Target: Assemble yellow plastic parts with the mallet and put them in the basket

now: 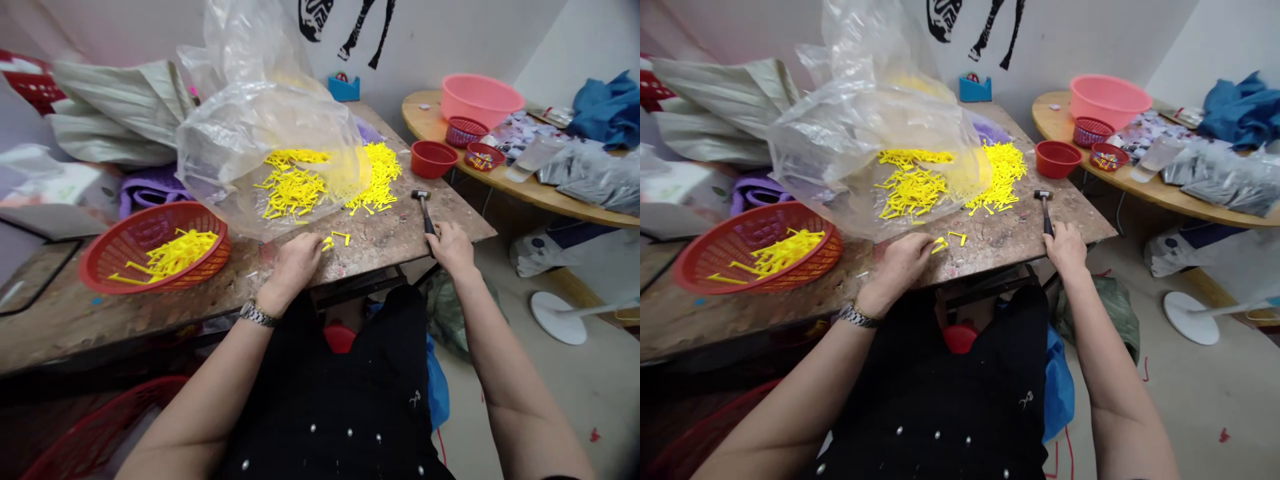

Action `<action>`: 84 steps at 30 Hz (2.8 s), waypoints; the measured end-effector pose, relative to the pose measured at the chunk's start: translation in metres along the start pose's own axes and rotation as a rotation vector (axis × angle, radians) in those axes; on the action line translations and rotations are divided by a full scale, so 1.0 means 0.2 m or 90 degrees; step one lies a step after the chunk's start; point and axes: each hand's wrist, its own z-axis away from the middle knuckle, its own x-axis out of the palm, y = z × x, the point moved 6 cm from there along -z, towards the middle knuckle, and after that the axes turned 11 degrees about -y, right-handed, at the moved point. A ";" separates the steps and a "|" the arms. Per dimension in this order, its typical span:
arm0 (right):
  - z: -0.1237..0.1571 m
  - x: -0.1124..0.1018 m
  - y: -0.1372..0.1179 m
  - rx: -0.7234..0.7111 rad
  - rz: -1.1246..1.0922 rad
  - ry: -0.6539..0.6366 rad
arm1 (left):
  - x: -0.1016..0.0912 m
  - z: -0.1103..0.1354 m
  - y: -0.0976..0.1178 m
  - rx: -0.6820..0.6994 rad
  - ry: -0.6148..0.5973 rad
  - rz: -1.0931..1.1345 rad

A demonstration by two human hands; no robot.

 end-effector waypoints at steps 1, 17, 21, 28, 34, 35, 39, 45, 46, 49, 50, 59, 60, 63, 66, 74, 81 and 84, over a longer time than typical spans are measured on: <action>-0.02 0.01 0.00 0.012 0.011 -0.017 | 0.00 0.00 0.00 0.000 0.003 0.008; -0.10 0.02 0.11 0.071 -0.232 -0.053 | 0.05 0.00 -0.02 0.001 -0.009 0.025; 0.10 0.03 0.09 -0.031 -0.612 -0.065 | 0.05 0.00 -0.03 0.010 -0.004 0.041; 0.56 0.07 -0.19 -0.170 -0.523 -0.109 | 0.07 0.00 -0.05 0.012 0.013 0.061; 0.73 0.10 -0.40 -0.300 -0.421 -0.074 | 0.06 0.00 -0.03 0.014 0.005 0.061; 0.74 0.11 -0.42 -0.315 -0.414 -0.076 | 0.05 0.01 -0.03 0.013 0.001 0.060; 0.76 0.15 -0.48 -0.341 -0.372 -0.085 | 0.05 0.01 -0.02 0.009 -0.002 0.054; 0.75 0.18 -0.50 -0.342 -0.301 -0.107 | 0.07 -0.01 -0.04 0.009 0.010 0.059; 0.76 0.16 -0.50 -0.350 -0.299 -0.100 | 0.07 -0.01 -0.05 0.010 0.011 0.062; 0.79 0.08 -0.50 -0.386 -0.305 -0.039 | 0.07 -0.01 -0.05 0.014 0.015 0.076; 0.80 0.05 -0.50 -0.400 -0.308 -0.007 | 0.07 -0.01 -0.06 0.016 0.018 0.078; 0.79 0.14 -0.53 -0.360 -0.241 -0.065 | 0.06 0.00 -0.05 0.017 0.022 0.083; 0.79 0.12 -0.52 -0.357 -0.242 -0.064 | 0.06 0.00 -0.04 0.017 0.021 0.085; 0.81 0.06 -0.52 -0.388 -0.276 0.017 | 0.07 0.00 -0.05 0.018 0.027 0.089; 0.83 0.05 -0.52 -0.402 -0.297 0.079 | 0.07 0.00 -0.05 0.018 0.033 0.087; 0.80 0.08 -0.52 -0.371 -0.282 0.009 | 0.08 -0.01 -0.06 0.014 0.032 0.104; 0.78 0.18 -0.52 -0.333 -0.287 -0.060 | 0.09 -0.01 -0.07 0.014 0.033 0.108; 0.77 0.17 -0.48 -0.318 -0.318 -0.067 | 0.09 -0.01 -0.07 0.016 0.037 0.111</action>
